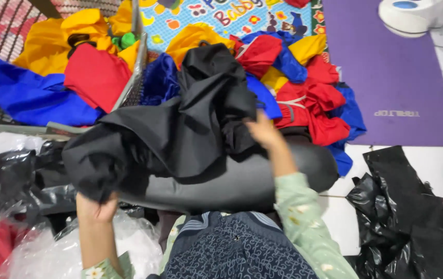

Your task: The person uses scissors to trim the edges of a black fabric item, then uses a yellow sponge to wipe the surface of the fabric. The person handles the fabric and tools while sitting on the floor.

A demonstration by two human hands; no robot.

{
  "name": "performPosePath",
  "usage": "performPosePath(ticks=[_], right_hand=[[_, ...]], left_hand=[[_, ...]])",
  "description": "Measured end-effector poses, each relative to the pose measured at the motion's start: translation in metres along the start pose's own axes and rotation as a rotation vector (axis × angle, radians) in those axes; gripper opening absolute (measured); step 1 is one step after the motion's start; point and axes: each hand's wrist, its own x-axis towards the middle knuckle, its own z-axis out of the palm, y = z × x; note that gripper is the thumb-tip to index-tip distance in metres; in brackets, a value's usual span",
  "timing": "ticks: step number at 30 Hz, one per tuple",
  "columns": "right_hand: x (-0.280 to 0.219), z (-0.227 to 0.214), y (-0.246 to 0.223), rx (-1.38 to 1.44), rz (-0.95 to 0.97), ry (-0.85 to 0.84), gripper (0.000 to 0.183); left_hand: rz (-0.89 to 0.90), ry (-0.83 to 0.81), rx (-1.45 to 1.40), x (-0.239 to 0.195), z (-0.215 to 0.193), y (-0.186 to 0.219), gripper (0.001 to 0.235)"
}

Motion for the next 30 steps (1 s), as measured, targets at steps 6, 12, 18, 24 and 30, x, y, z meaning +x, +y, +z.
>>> performPosePath(ticks=[6, 12, 18, 24, 30], right_hand=[[-0.116, -0.118, 0.124, 0.440, 0.257, 0.028, 0.059], [-0.262, -0.127, 0.262, 1.765, -0.279, -0.399, 0.092], [-0.248, -0.157, 0.254, 1.494, 0.108, -0.002, 0.035], [-0.206, -0.193, 0.179, 0.164, -0.243, 0.408, 0.016], [-0.174, -0.190, 0.188, -0.428, -0.386, 0.575, 0.040]], left_hand=[[0.123, -0.148, 0.722, 0.003, -0.083, 0.038, 0.021], [0.398, -0.220, 1.193, -0.038, -0.069, 0.036, 0.025], [0.871, -0.329, 1.383, -0.010, -0.048, 0.020, 0.011], [0.854, -0.383, 1.315, 0.020, -0.039, 0.017, 0.009], [0.983, -0.286, 1.440, 0.040, -0.078, 0.028, 0.019]])
